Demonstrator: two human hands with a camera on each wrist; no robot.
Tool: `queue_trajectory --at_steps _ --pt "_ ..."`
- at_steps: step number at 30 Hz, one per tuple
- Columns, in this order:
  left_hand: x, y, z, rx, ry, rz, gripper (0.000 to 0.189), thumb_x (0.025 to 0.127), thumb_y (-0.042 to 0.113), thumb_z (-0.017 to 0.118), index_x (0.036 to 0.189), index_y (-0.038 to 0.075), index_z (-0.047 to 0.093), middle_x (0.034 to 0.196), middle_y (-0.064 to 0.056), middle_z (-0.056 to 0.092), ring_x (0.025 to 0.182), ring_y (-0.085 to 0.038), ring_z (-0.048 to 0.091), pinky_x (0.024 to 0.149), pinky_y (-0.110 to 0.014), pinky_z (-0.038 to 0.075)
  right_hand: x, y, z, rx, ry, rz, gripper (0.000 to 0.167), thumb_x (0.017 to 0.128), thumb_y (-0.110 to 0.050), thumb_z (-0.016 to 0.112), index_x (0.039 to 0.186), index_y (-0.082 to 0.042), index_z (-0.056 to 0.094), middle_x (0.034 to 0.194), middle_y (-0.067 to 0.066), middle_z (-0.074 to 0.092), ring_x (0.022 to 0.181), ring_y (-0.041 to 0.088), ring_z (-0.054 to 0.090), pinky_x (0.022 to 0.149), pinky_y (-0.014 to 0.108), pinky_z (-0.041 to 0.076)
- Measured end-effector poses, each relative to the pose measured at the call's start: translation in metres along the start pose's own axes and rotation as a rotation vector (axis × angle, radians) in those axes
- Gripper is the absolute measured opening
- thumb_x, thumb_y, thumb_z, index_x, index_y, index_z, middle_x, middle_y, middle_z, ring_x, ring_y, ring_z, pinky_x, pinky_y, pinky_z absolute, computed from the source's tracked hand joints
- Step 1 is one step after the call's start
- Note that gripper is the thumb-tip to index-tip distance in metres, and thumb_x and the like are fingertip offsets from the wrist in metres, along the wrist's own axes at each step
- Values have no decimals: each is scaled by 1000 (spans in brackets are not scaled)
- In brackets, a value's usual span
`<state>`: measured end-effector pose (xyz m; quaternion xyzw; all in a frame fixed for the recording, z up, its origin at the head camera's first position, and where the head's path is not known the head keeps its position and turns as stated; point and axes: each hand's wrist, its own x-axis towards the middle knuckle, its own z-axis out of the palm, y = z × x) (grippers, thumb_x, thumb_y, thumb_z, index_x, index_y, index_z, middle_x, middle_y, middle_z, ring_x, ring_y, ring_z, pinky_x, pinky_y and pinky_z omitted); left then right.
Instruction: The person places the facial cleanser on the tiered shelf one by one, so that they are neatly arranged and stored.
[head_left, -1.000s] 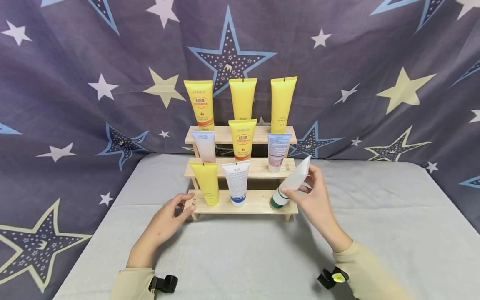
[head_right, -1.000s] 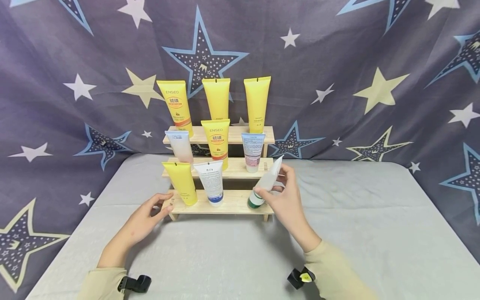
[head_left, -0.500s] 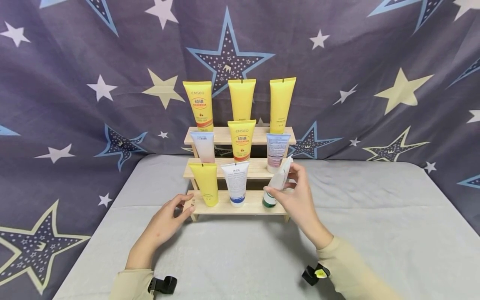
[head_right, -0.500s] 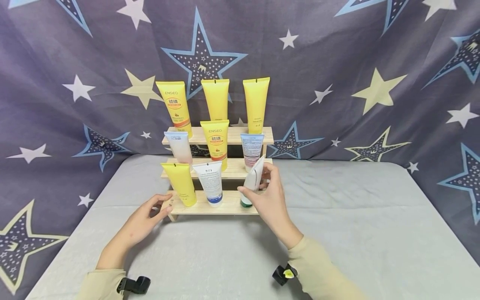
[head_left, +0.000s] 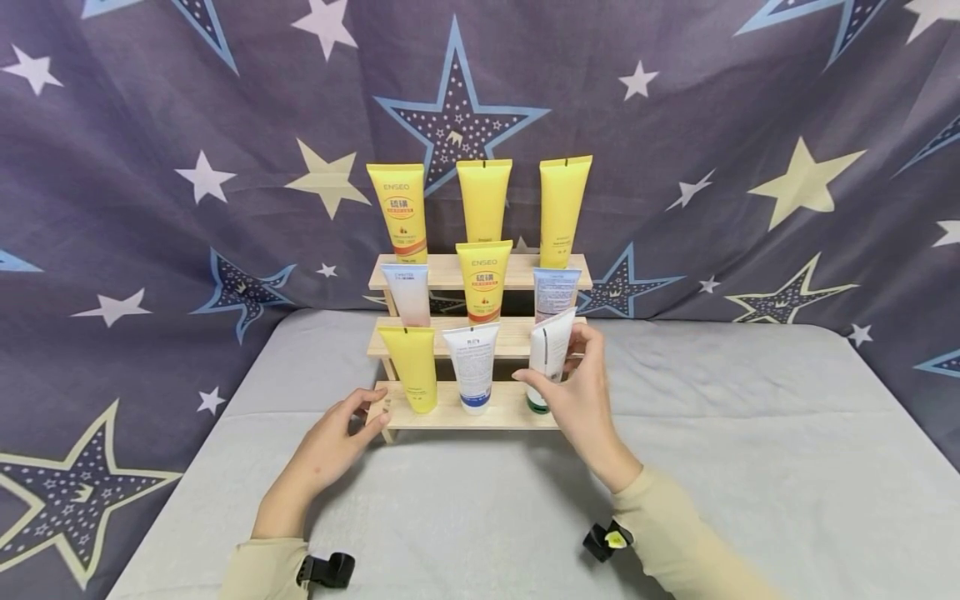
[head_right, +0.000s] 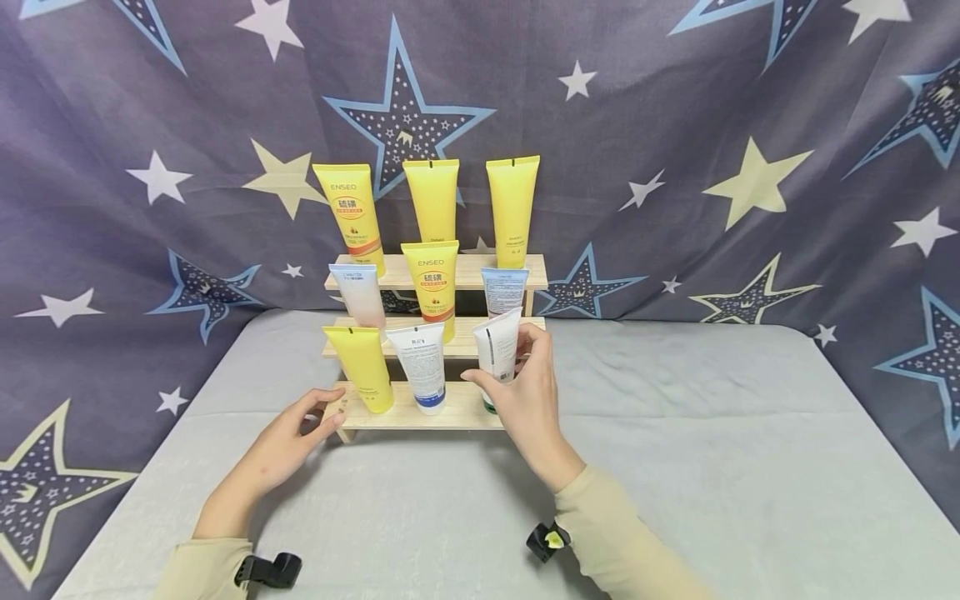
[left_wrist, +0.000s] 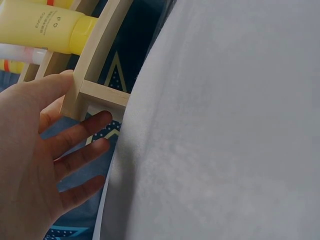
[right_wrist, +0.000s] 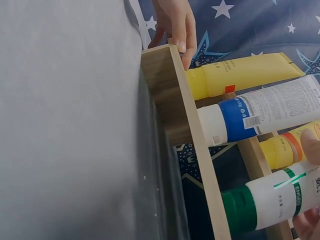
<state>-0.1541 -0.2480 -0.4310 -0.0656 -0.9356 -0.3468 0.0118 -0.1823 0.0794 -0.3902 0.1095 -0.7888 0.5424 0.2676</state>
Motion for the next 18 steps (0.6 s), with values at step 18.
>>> queue_trajectory --at_steps 18 --pt "0 2 -6 134 65 52 53 99 49 55 139 15 56 133 -16 58 125 -36 50 101 -62 38 -3 -10 -51 -62 -131 -38 78 77 -2 84 139 4 38 125 20 55 104 31 57 88 36 45"
